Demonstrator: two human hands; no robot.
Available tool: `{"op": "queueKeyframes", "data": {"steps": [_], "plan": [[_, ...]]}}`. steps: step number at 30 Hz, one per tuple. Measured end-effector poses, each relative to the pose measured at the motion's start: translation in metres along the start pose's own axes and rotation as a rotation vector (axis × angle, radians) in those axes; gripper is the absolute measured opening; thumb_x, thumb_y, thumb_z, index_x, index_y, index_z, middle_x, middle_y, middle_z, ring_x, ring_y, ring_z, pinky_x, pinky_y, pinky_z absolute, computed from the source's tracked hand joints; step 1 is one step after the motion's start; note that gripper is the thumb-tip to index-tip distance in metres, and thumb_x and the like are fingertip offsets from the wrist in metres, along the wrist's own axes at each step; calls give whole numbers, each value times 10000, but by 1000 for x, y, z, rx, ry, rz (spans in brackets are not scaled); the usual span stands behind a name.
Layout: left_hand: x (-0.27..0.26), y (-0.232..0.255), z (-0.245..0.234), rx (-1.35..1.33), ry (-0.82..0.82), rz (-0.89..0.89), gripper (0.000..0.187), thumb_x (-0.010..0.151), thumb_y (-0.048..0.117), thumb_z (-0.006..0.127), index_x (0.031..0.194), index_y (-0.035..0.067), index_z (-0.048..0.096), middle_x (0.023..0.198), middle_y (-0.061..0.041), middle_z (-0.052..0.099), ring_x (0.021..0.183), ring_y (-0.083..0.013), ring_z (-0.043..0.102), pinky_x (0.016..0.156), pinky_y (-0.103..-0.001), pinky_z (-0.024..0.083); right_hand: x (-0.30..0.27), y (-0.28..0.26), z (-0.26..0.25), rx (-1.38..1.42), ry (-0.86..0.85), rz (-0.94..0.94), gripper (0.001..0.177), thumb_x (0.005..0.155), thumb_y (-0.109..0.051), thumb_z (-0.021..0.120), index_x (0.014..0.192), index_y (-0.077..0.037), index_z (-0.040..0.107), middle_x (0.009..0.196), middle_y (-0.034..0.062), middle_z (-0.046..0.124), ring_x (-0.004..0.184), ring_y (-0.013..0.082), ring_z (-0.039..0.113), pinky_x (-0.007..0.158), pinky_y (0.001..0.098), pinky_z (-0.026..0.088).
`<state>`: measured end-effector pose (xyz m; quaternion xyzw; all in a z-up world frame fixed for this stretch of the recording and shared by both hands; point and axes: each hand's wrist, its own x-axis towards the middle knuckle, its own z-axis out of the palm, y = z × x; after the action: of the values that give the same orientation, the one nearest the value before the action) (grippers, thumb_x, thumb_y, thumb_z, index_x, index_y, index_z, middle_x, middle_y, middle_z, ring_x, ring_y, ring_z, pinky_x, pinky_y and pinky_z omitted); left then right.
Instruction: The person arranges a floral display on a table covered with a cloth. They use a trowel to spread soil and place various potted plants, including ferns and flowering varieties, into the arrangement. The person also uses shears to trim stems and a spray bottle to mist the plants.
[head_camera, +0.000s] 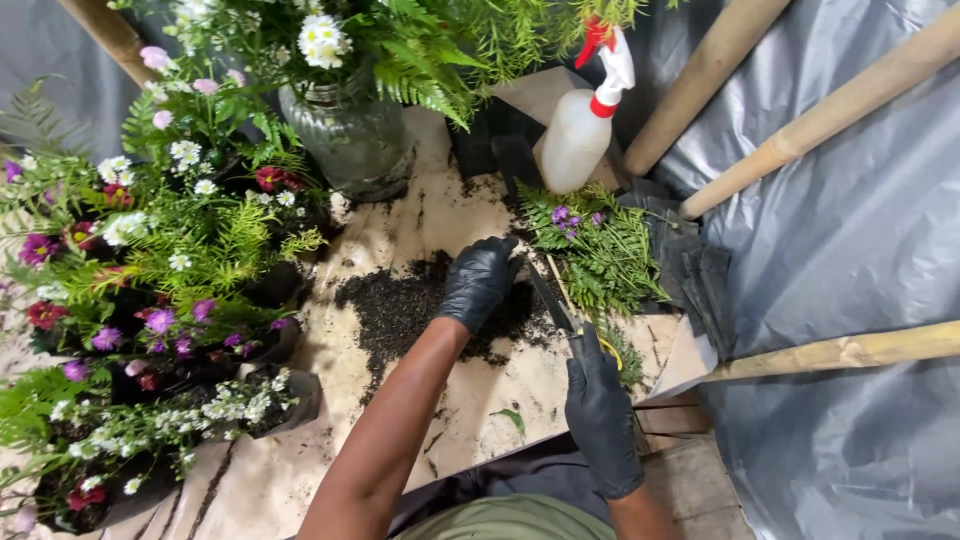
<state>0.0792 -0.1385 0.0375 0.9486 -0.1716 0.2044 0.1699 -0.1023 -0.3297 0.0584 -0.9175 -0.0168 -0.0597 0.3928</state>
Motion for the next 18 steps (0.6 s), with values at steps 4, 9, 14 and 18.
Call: {"op": "queueKeyframes", "data": {"steps": [4,9,14,18], "plan": [[20,17,11,-20,1,245,496,724,-122,632,1179,73,620,882,-151,690,760,-371,689,594,-453,571,-13,24,-1,11,11,118,617,1024,-329,477,1597,-295,252,1512,70,533,1129,396,676,745,552,691],[18,9,39,64,193,571,453,877,-9,743,1276,15,530,932,-179,635,749,-332,653,592,-413,588,-32,34,-3,-209,76,-23,608,1035,-367,485,1604,-282,287,1474,125,567,756,336,438,615,467,469],[26,22,23,103,162,645,415,880,-52,729,1246,31,552,861,-131,644,738,-274,678,660,-388,634,-21,17,7,-638,-36,-478,580,1048,-183,499,1483,137,288,1601,277,364,1240,424,625,782,364,682],[16,30,-10,-320,-292,-36,201,996,182,554,1143,122,676,916,-106,703,772,-263,668,682,-348,597,-10,16,28,-556,178,-399,697,1001,-326,672,1568,-62,364,1211,125,682,722,238,640,586,359,534]]}}
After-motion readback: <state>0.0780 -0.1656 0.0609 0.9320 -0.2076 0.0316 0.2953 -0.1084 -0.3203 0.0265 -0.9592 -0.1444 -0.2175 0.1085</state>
